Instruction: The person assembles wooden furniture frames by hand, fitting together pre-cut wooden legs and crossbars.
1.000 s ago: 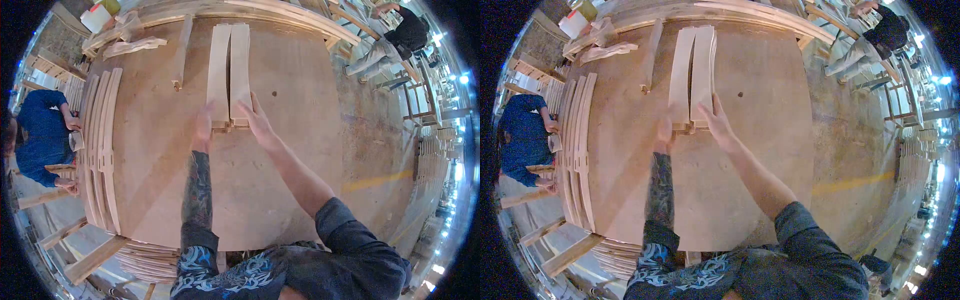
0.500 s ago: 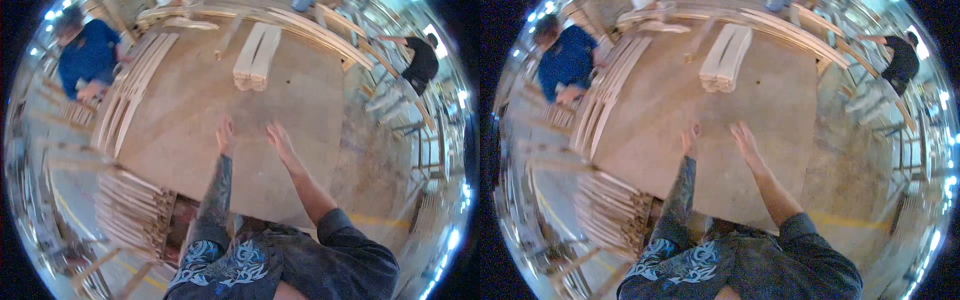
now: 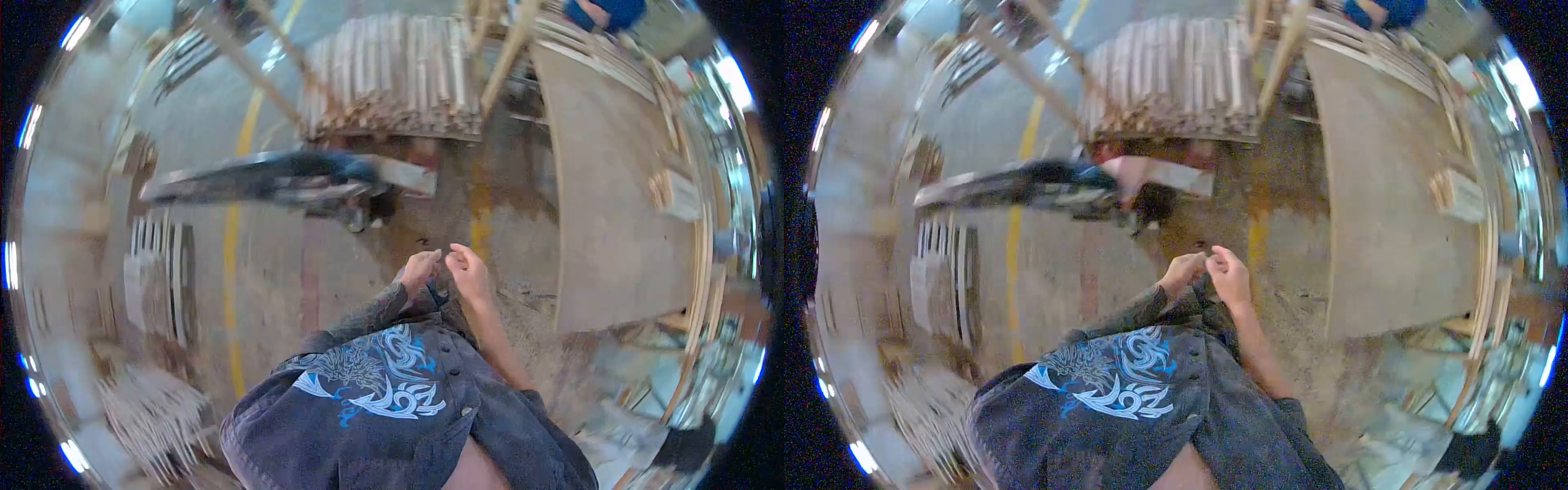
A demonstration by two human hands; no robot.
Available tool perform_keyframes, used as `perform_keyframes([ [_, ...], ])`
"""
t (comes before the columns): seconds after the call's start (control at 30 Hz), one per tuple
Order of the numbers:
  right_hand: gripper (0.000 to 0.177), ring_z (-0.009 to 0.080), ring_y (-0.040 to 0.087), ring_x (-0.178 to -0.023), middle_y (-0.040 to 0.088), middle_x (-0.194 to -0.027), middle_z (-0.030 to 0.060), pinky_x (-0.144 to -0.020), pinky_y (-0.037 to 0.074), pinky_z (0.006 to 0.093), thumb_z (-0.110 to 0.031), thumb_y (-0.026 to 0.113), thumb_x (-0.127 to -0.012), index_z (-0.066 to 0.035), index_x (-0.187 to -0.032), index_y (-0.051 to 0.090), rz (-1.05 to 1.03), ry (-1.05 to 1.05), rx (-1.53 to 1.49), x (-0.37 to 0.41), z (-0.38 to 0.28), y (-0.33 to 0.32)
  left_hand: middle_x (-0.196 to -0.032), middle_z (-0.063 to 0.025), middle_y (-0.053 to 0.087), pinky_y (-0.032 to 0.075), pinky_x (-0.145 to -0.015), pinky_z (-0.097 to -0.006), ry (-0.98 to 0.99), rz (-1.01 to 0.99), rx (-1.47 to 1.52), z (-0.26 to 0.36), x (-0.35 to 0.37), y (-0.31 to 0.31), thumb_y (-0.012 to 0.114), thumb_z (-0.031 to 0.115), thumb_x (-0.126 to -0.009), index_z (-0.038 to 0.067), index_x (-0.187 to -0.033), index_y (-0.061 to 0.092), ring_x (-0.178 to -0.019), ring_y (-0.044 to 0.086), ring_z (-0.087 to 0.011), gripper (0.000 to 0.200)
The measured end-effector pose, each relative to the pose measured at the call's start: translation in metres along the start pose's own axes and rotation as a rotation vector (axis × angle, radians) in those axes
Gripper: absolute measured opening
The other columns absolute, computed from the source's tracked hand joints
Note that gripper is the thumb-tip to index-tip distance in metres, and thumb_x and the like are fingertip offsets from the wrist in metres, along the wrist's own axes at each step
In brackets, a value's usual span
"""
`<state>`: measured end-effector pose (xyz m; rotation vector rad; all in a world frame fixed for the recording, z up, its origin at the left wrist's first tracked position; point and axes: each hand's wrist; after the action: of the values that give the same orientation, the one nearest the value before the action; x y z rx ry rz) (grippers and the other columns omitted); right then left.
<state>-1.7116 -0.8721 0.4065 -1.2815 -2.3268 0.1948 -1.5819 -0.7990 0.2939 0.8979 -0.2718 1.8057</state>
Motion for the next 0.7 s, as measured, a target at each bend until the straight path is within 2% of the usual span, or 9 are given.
perform_keyframes([
  [0.03,0.036,0.0240,0.068,-0.094,0.070,-0.104,0.0136,-0.083,0.052,0.0331,-0.025,0.065,-0.087,-0.002,-0.115,0.065,-0.049,-0.011,0.021,0.010,-0.006,0.030,-0.093,-0.0039,0.065,0.048,-0.069,-0.0261,0.004,0.036,0.041,-0.015,0.018,-0.021,0.056,0.040,-0.094,0.004,-0.106,0.066,-0.078,0.058,-0.0126,0.039],
  [0.1,0.039,0.0293,0.061,-0.107,0.065,-0.117,0.0143,-0.094,0.046,0.0398,-0.023,0.067,-0.084,-0.004,-0.118,0.064,-0.110,-0.542,0.381,0.027,-0.025,0.096,-0.092,-0.0018,0.061,0.048,-0.069,-0.0277,0.527,-0.278,0.434,-0.050,0.035,-0.072,0.056,0.034,-0.095,0.005,-0.107,0.064,-0.084,0.058,-0.0130,0.032],
  [0.13,0.039,0.0293,0.061,-0.107,0.065,-0.117,0.0143,-0.094,0.046,0.0398,-0.023,0.067,-0.084,-0.004,-0.118,0.064,-0.142,-0.556,0.390,0.039,-0.036,0.125,-0.095,-0.0036,0.061,0.048,-0.072,-0.0297,0.606,-0.347,0.514,-0.065,0.037,-0.095,0.056,0.035,-0.095,0.006,-0.110,0.062,-0.086,0.058,-0.0151,0.034],
  [0.3,0.038,0.0354,0.052,-0.120,0.056,-0.131,0.0159,-0.105,0.035,0.0492,-0.033,0.061,-0.085,-0.010,-0.116,0.067,-0.415,-0.938,0.444,0.059,-0.053,0.279,-0.110,-0.0125,0.061,0.049,-0.087,-0.0397,0.581,-0.344,0.712,-0.062,0.094,-0.201,0.052,0.043,-0.096,0.008,-0.126,0.052,-0.099,0.061,-0.0255,0.046],
  [0.4,0.039,0.0354,0.055,-0.118,0.060,-0.126,0.0184,-0.102,0.040,0.0415,-0.036,0.057,-0.089,-0.008,-0.115,0.067,-0.220,-0.582,0.607,0.031,-0.037,0.369,-0.125,-0.0154,0.056,0.043,-0.098,-0.0426,0.274,-0.208,0.921,-0.011,0.194,-0.316,0.046,0.050,-0.096,0.008,-0.136,0.042,-0.111,0.057,-0.0285,0.058],
  [0.43,0.043,0.0355,0.056,-0.116,0.061,-0.124,0.0196,-0.100,0.042,0.0403,-0.036,0.058,-0.088,-0.005,-0.117,0.065,-0.302,-0.306,0.599,0.020,-0.009,0.389,-0.137,-0.0164,0.050,0.038,-0.106,-0.0435,-0.007,-0.102,1.071,-0.005,0.229,-0.363,0.041,0.055,-0.097,0.007,-0.143,0.035,-0.119,0.052,-0.0294,0.067],
  [0.5,0.048,0.0363,0.058,-0.113,0.062,-0.120,0.0210,-0.095,0.046,0.0408,-0.037,0.058,-0.087,-0.003,-0.121,0.061,-0.305,0.032,0.757,0.013,0.056,0.408,-0.137,-0.0172,0.048,0.039,-0.105,-0.0450,0.165,-0.044,1.120,-0.020,0.278,-0.462,0.041,0.055,-0.097,0.011,-0.144,0.035,-0.118,0.052,-0.0312,0.064],
  [0.6,0.043,0.0363,0.059,-0.113,0.065,-0.118,0.0165,-0.094,0.047,0.0429,-0.045,0.055,-0.086,-0.014,-0.112,0.069,-0.877,0.090,1.141,0.005,0.109,0.423,-0.137,-0.0163,0.047,0.039,-0.103,-0.0439,0.319,0.511,0.952,-0.051,0.336,-0.594,0.041,0.056,-0.097,0.015,-0.144,0.035,-0.119,0.051,-0.0314,0.062],
  [0.7,0.044,0.0361,0.060,-0.111,0.065,-0.115,0.0167,-0.093,0.047,0.0431,-0.046,0.056,-0.084,-0.014,-0.109,0.070,-0.778,0.149,1.109,0.021,0.092,0.468,-0.136,-0.0157,0.049,0.043,-0.097,-0.0411,0.277,0.729,0.853,-0.065,0.369,-0.694,0.042,0.054,-0.098,0.014,-0.145,0.034,-0.117,0.053,-0.0299,0.062],
])
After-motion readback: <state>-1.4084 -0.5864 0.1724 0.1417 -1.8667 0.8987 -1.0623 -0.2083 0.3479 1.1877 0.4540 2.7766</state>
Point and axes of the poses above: each hand's wrist, its own x-axis away from the middle knuckle, its own y-axis out of the palm, z = x × y
